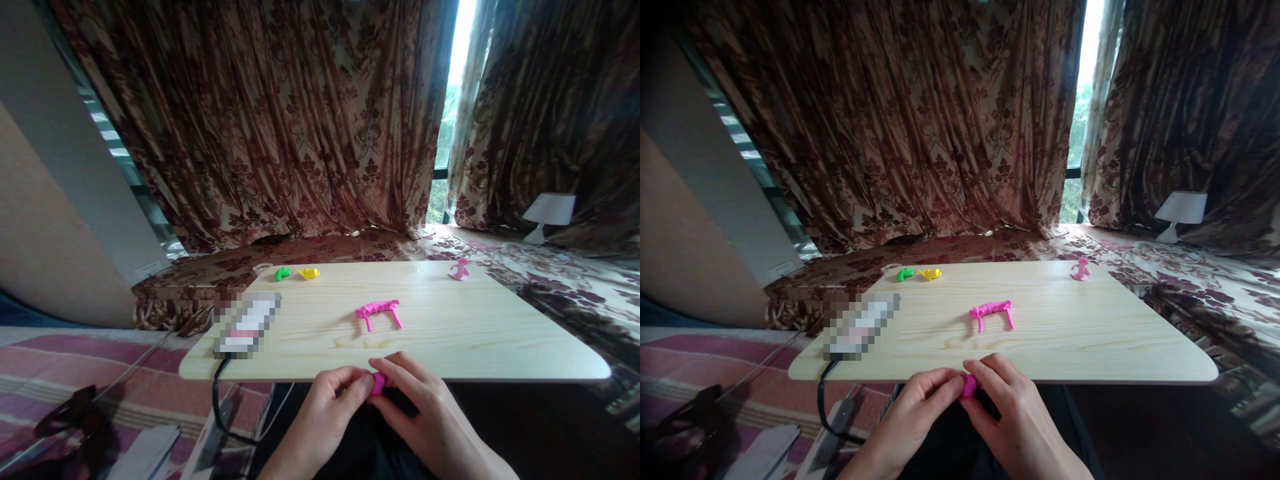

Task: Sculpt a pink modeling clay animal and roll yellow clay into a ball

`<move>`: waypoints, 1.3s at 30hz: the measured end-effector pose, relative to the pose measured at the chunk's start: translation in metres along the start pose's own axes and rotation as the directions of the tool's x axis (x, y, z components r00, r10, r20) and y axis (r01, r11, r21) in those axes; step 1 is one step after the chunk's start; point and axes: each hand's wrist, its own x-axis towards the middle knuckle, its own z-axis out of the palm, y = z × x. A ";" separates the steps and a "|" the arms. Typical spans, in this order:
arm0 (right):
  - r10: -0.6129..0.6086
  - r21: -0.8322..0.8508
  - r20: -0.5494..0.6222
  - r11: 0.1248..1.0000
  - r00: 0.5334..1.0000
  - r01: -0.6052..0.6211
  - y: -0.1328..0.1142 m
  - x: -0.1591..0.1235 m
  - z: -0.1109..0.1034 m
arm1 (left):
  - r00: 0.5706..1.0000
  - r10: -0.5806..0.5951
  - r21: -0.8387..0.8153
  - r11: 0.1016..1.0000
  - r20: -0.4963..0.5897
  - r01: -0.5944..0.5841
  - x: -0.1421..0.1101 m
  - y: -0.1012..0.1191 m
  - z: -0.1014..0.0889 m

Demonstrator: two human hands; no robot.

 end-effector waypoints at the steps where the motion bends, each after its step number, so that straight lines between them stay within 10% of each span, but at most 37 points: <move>1: -0.005 -0.003 0.014 1.000 1.000 0.005 -0.002 0.000 -0.001 | 1.000 -0.003 -0.002 1.000 -0.009 0.003 -0.001 0.000 0.001; 39: -0.048 -0.020 -0.051 0.999 0.998 0.047 -0.002 0.000 -0.002 | 0.987 0.013 -0.015 1.000 -0.160 -0.015 0.001 -0.004 0.007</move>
